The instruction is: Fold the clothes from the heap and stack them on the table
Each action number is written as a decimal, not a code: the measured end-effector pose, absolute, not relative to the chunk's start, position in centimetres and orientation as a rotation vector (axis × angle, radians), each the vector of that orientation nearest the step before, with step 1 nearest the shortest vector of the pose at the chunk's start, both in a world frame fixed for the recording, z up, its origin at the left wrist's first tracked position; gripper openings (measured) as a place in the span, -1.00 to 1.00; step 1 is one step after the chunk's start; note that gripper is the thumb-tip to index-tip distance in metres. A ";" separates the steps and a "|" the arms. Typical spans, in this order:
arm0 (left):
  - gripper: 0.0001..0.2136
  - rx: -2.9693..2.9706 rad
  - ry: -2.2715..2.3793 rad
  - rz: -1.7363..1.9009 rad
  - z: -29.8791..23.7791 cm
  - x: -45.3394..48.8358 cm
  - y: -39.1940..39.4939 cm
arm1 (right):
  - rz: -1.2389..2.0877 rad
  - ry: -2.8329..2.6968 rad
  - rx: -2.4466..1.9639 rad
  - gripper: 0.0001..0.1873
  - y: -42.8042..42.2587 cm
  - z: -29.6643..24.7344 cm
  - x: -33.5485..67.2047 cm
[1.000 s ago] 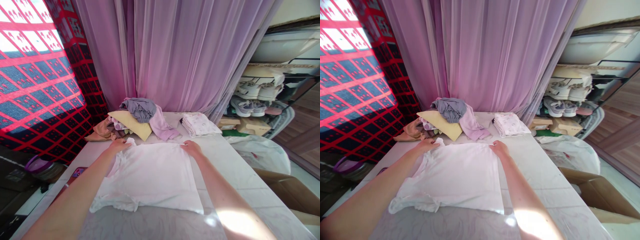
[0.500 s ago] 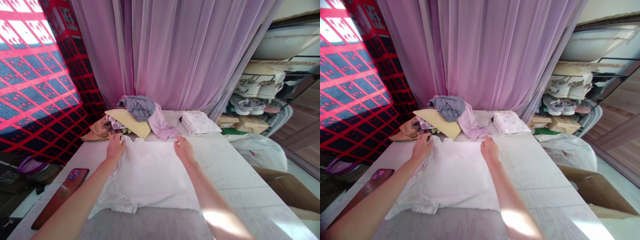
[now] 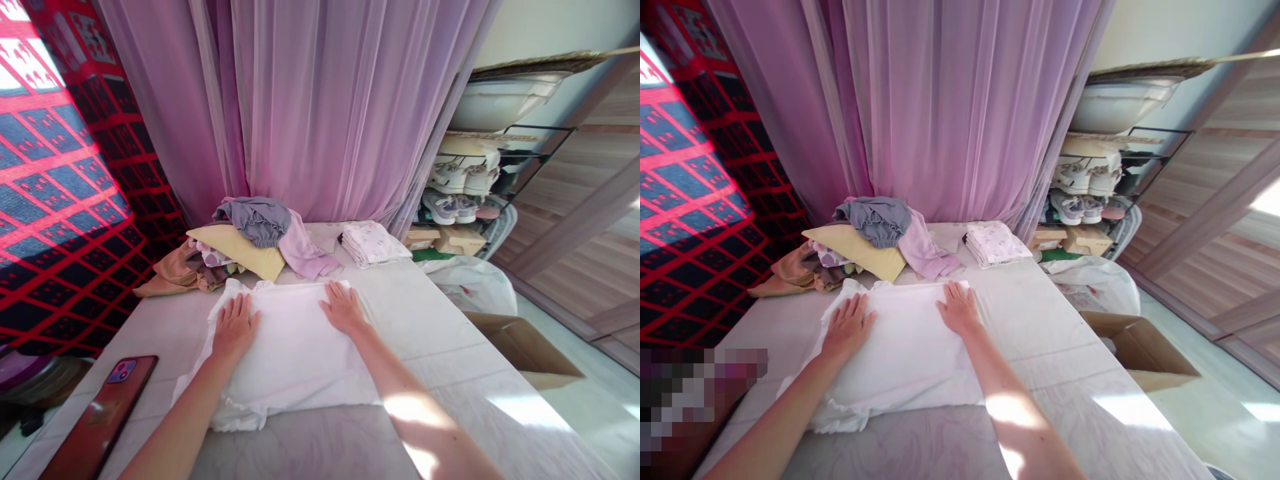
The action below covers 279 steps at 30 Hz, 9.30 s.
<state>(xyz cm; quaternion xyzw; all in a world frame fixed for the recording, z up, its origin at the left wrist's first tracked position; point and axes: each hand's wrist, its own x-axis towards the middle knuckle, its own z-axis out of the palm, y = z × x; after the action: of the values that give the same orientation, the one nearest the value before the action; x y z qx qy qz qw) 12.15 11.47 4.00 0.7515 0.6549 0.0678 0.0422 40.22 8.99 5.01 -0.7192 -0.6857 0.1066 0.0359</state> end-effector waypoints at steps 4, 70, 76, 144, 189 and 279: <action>-0.41 2.296 2.021 0.184 4.7 12.7 11.1 | 0.297 -2.061 -2.281 -0.36 8.8 5.4 41.9; -0.46 2.648 1.576 0.012 5.0 16.2 14.2 | 0.285 -1.942 -2.436 -0.37 9.6 6.4 42.2; -0.46 2.655 1.566 0.023 4.9 16.0 14.3 | 0.407 -2.280 -1.914 -0.33 7.7 5.4 34.6; -0.69 1.771 2.308 0.216 8.2 5.8 9.1 | -0.007 -1.958 -1.638 -0.74 -6.4 2.3 40.6; -0.73 1.647 1.801 0.033 8.7 -0.3 2.4 | 0.374 -2.546 -1.588 -0.68 17.4 7.6 16.7; -0.70 1.946 1.632 -0.107 12.1 0.7 -0.5 | 0.904 -1.733 -1.605 -0.61 -2.4 7.3 34.9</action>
<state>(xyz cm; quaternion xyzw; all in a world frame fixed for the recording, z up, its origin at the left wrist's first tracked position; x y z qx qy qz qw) 0.71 -0.54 12.14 0.7314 0.6134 -0.0402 0.2951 34.90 -2.42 7.33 -0.6050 -0.6534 0.3407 0.3017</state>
